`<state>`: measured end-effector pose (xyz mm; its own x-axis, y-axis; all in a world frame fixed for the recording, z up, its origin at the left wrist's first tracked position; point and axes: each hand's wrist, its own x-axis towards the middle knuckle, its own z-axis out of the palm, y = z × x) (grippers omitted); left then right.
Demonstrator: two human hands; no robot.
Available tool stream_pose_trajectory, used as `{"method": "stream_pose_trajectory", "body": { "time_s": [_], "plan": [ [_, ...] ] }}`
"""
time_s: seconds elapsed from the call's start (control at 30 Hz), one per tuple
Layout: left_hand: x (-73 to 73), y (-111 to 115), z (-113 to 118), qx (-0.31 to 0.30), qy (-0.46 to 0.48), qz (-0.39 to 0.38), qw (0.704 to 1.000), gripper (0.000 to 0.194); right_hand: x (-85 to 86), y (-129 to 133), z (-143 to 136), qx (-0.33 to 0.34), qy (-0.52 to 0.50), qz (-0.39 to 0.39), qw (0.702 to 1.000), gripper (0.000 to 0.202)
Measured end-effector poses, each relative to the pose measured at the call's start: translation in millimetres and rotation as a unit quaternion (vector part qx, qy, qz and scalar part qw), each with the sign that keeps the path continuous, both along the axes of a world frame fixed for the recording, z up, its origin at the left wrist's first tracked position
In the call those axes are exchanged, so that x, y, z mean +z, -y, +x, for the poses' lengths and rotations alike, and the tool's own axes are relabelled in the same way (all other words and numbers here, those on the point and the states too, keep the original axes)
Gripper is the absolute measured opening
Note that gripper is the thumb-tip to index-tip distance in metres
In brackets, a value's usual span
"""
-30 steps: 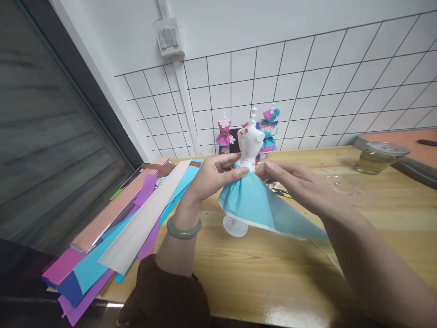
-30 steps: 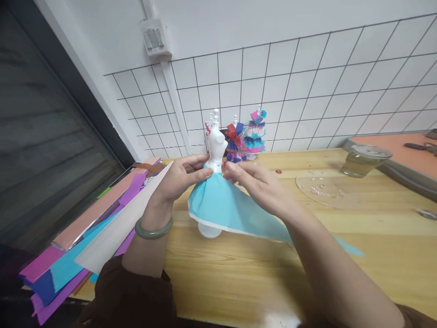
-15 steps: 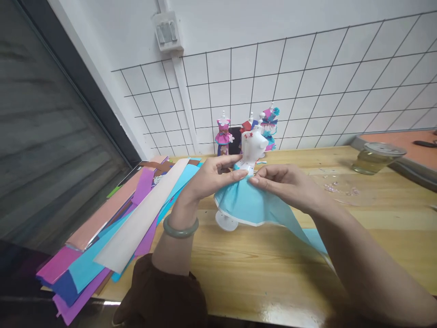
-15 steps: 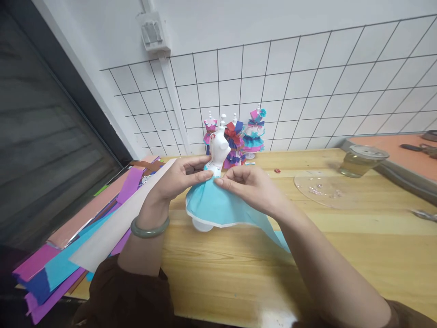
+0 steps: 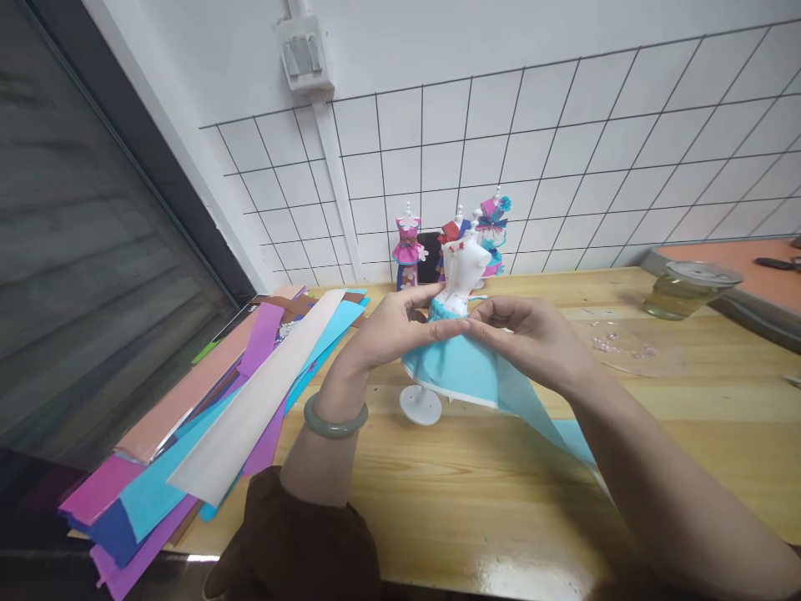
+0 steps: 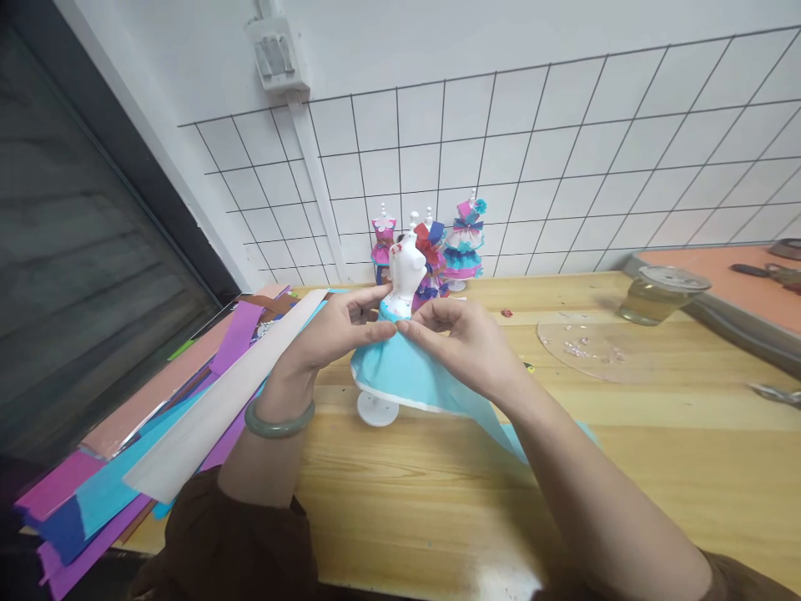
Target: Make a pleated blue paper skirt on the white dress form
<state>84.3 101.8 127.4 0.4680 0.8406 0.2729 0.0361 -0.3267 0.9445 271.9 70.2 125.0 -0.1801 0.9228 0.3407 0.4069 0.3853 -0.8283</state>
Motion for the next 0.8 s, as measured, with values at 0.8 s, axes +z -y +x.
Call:
{"method": "stream_pose_trajectory", "body": {
  "time_s": [0.8],
  "plan": [
    [3.9,0,-2,-0.061,0.076,-0.034,0.995,0.055,3.4,12,-7,-0.013,0.004,0.053,0.998,0.028]
  ]
}}
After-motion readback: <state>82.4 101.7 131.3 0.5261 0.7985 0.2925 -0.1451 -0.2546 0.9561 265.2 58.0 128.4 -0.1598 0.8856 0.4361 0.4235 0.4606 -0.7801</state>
